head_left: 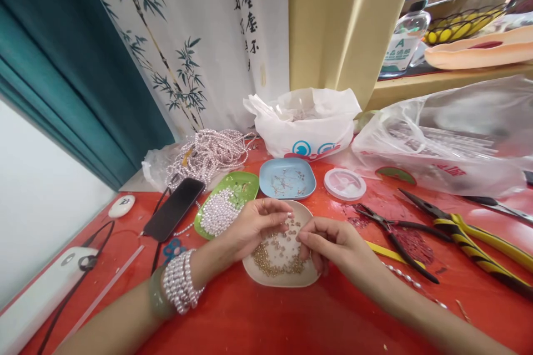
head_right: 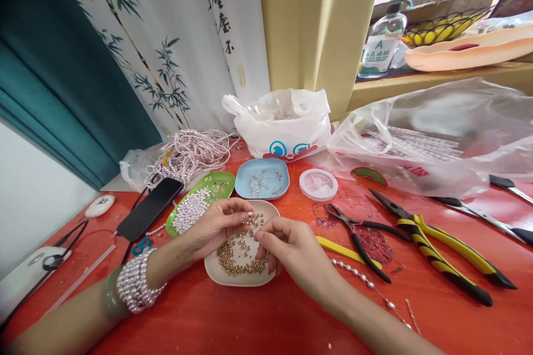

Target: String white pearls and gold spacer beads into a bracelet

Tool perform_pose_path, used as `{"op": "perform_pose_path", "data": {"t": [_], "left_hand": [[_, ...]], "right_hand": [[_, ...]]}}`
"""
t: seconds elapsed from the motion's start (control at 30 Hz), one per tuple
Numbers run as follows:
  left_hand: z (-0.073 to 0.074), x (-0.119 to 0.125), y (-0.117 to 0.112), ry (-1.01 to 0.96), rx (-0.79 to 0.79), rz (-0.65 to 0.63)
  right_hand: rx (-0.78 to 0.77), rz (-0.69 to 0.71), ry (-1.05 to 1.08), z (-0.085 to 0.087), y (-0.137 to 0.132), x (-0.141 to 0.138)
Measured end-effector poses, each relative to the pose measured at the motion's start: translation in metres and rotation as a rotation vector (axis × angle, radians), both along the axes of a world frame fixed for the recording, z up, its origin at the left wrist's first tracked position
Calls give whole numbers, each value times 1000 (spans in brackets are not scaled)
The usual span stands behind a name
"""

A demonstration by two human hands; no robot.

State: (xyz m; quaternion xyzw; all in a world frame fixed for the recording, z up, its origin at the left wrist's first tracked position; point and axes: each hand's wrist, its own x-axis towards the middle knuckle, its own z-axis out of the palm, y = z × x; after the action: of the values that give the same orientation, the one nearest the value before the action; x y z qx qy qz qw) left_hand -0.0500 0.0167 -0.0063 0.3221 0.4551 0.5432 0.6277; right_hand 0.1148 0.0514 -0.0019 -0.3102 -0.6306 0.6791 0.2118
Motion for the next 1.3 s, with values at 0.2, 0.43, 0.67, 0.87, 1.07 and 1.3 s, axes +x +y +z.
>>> {"op": "perform_pose_path", "data": {"t": [0.2, 0.43, 0.67, 0.87, 1.07, 1.3], "left_hand": [[0, -1, 0, 10, 6, -28], [-1, -2, -1, 29, -5, -31], [-2, -2, -1, 18, -17, -46], [0, -1, -2, 39, -35, -35], [1, -1, -1, 37, -37, -45], [0, -2, -2, 45, -21, -60]], "right_hand": [[1, 5, 14, -1, 2, -1], [-7, 11, 29, 1, 0, 1], [-24, 15, 4, 3, 0, 0], [-36, 17, -11, 3, 0, 1], [-35, 34, 27, 2, 0, 2], [-54, 44, 17, 3, 0, 2]]}}
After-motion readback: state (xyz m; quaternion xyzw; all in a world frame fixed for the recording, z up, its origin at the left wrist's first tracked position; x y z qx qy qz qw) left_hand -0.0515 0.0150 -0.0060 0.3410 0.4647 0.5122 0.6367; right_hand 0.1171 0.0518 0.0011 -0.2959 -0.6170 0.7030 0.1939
